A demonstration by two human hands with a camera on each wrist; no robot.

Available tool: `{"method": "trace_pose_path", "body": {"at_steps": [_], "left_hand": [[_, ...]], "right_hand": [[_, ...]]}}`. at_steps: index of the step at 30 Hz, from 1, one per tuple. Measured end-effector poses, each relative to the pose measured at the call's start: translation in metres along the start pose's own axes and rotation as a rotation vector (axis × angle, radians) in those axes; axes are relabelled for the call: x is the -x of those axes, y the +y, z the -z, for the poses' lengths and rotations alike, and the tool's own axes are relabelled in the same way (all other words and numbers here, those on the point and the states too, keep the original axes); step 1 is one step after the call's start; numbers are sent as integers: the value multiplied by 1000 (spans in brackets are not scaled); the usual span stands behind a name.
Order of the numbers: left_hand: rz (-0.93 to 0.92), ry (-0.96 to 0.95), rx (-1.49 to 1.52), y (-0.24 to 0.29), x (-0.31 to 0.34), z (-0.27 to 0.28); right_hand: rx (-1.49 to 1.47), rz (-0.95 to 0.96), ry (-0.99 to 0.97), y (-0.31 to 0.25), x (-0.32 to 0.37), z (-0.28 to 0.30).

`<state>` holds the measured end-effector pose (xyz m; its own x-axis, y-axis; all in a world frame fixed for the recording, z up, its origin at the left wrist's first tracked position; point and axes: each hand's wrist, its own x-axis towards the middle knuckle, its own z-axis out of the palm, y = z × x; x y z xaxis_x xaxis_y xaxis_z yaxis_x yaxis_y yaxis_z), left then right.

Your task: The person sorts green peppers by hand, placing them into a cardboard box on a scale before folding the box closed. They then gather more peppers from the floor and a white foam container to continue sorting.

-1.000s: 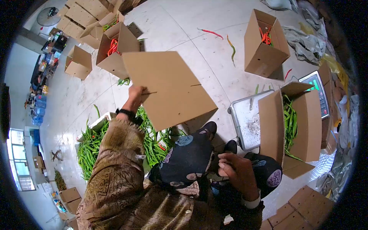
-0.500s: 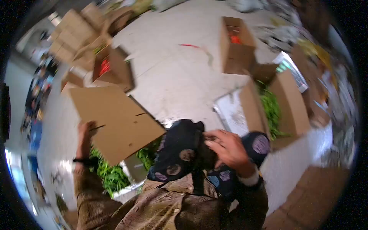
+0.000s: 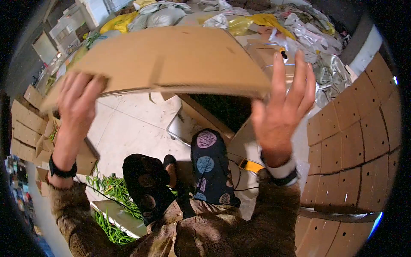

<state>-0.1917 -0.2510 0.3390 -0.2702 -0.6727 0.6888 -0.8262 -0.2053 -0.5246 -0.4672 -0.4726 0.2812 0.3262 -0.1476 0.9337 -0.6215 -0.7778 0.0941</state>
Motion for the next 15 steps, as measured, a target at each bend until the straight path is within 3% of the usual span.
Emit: {"method": "trace_pose_path", "body": {"at_steps": [1, 3, 4, 6, 7, 9, 10, 12, 15], "left_hand": [[-106, 59, 23, 10, -24, -15], [-225, 255, 93, 29, -70, -47], [-244, 290, 133, 38, -86, -59], [-255, 405, 142, 57, -123, -72], [-247, 479, 113, 70, -143, -71], [-148, 641, 202, 88, -176, -82], [-132, 687, 264, 90, -179, -88], [-108, 783, 390, 95, -185, -101], [66, 223, 603, 95, -116, -79]], "right_hand": [[18, 3, -2, 25, 5, 7], [16, -99, -741, 74, 22, 24], [37, -105, -740, 84, 31, 32], [-142, -190, -459, 98, 52, 44], [-132, -189, -460, 108, 63, 49], [-118, -461, -425, 126, 81, 57], [-108, -463, -423, 132, 82, 58], [-43, -647, -547, 143, 82, 53], [18, -640, -625, 179, 100, 15]]}}
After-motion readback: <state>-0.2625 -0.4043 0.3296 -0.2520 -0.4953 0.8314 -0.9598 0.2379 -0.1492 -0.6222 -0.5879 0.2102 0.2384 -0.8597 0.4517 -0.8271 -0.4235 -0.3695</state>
